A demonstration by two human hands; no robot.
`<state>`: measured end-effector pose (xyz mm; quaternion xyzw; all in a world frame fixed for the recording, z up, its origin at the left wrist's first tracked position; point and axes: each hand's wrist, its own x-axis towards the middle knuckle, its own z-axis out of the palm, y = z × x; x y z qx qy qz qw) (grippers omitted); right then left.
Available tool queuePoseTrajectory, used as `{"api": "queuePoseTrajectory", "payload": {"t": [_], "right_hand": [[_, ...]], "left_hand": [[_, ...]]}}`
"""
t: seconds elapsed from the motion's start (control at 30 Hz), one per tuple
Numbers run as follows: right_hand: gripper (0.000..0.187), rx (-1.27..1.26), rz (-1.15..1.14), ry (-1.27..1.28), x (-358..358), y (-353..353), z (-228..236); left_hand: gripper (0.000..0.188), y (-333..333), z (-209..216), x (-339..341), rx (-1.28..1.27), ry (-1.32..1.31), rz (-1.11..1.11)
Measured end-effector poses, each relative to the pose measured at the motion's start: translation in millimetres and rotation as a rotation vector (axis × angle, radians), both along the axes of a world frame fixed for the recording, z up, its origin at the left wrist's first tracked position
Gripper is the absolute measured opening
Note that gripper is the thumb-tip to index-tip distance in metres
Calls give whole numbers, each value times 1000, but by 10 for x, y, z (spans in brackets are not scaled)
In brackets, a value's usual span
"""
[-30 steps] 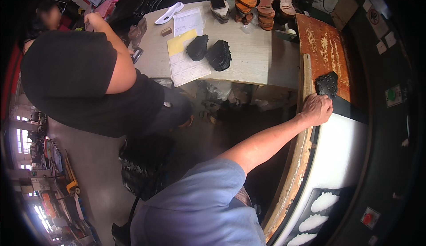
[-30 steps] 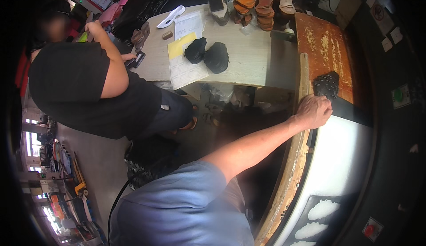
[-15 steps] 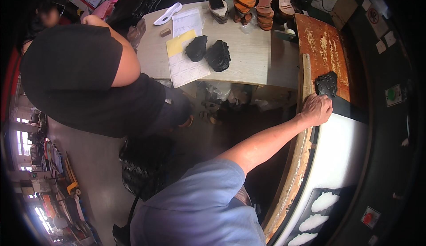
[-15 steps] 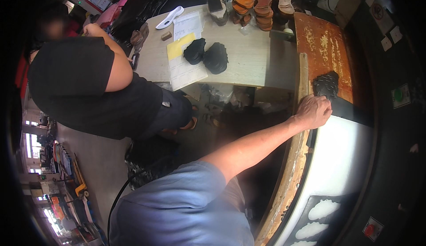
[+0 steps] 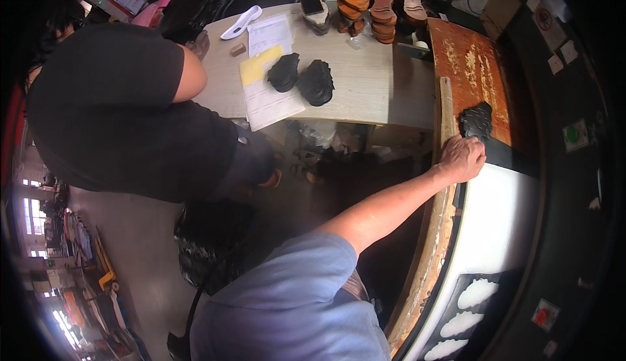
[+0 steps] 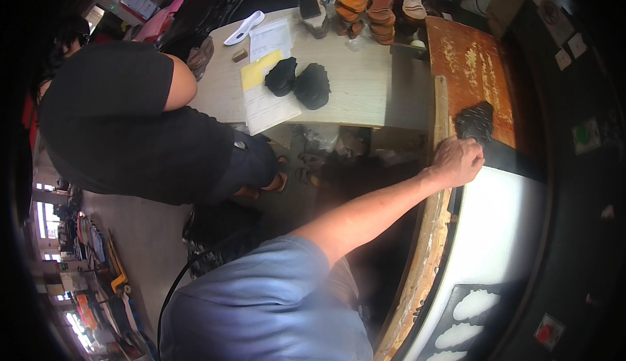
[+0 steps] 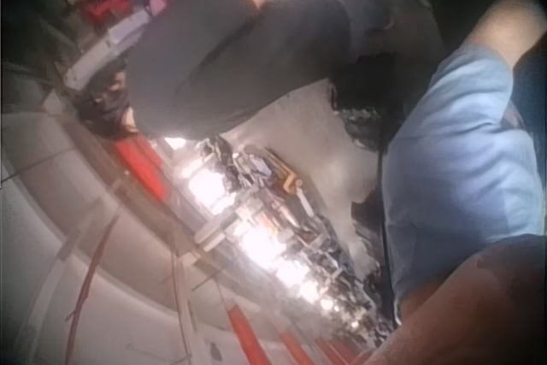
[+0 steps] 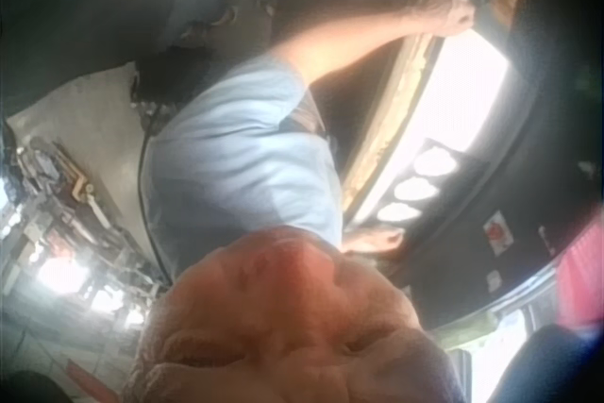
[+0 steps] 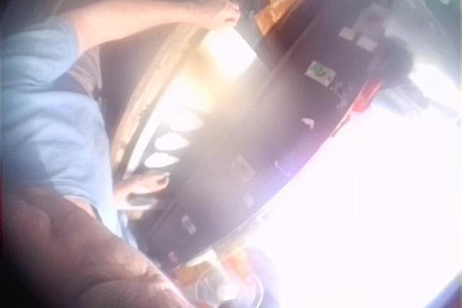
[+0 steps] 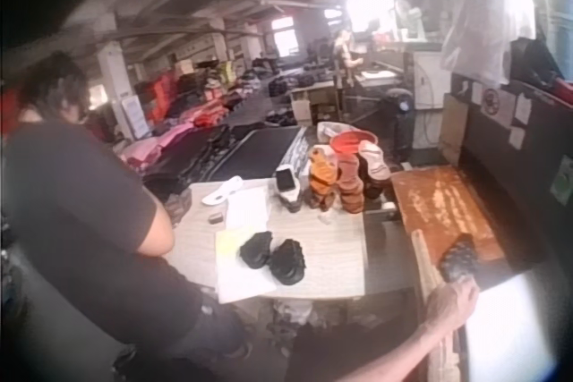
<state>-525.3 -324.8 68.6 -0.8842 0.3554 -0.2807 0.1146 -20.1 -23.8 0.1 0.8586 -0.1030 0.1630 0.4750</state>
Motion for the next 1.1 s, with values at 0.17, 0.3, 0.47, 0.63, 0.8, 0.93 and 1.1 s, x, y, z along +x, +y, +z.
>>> {"api": "queuePoseTrajectory", "payload": {"t": [0.17, 0.3, 0.47, 0.63, 0.8, 0.93, 1.1], "right_hand": [[21, 5, -33, -31, -171, -312, -251], [27, 41, -291, -160, -355, -828, -722], [17, 383, -228, -532, -480, -828, -1015], [14, 456, -236, -600, -257, -576, -876], [10, 510, -257, -650, -82, -427, -675], [21, -101, -277, -268, -526, -481, -397], [71, -208, -872, 290, -1430, -797, -289]], "left_hand": [[18, 80, 65, -10, 85, 51, -41], [16, 137, -40, 15, -111, 252, -53], [21, 206, -171, 156, -78, -10, -127], [17, 95, 136, -15, -77, 4, -68], [32, -744, 458, -1467, -99, -85, -881], [42, -1468, 492, -2593, -135, -228, -1460], [40, -1907, 329, -3267, 167, -328, -1566]]}}
